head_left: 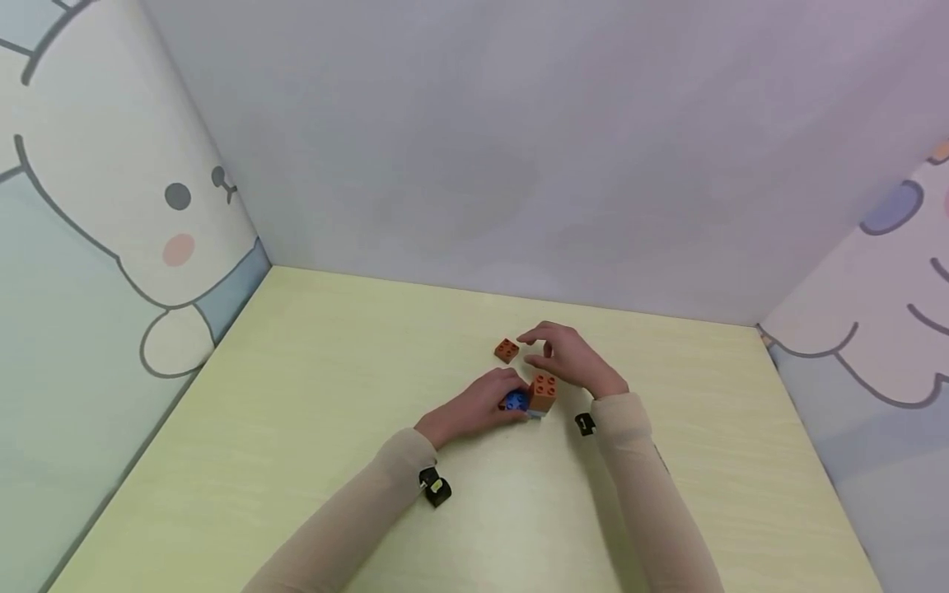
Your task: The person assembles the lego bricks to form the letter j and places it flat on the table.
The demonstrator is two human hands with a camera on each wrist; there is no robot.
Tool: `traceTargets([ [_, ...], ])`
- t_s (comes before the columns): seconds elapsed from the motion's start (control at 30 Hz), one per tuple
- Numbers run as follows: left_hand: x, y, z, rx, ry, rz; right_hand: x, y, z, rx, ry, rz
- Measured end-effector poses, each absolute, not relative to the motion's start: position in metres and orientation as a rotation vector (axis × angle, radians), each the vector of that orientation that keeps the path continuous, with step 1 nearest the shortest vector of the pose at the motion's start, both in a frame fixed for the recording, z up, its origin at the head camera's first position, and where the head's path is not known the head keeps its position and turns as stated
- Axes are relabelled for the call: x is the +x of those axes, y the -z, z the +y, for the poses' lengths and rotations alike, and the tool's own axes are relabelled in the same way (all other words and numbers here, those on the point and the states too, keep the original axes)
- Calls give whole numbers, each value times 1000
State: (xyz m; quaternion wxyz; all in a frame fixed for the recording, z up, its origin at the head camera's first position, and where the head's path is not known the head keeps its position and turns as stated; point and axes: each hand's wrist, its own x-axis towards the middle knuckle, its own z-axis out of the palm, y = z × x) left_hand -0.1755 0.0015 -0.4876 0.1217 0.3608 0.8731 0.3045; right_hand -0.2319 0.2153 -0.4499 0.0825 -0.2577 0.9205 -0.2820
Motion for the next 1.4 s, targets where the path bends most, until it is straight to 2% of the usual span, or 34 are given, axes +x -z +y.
traceTargets([
  [0.87,-175,493,0,1080,-889,2577,-246,453,194,-899,750,2667],
  [1.4,-175,492,1,1094,-913,2567,-245,454,195,-829,721,2674],
])
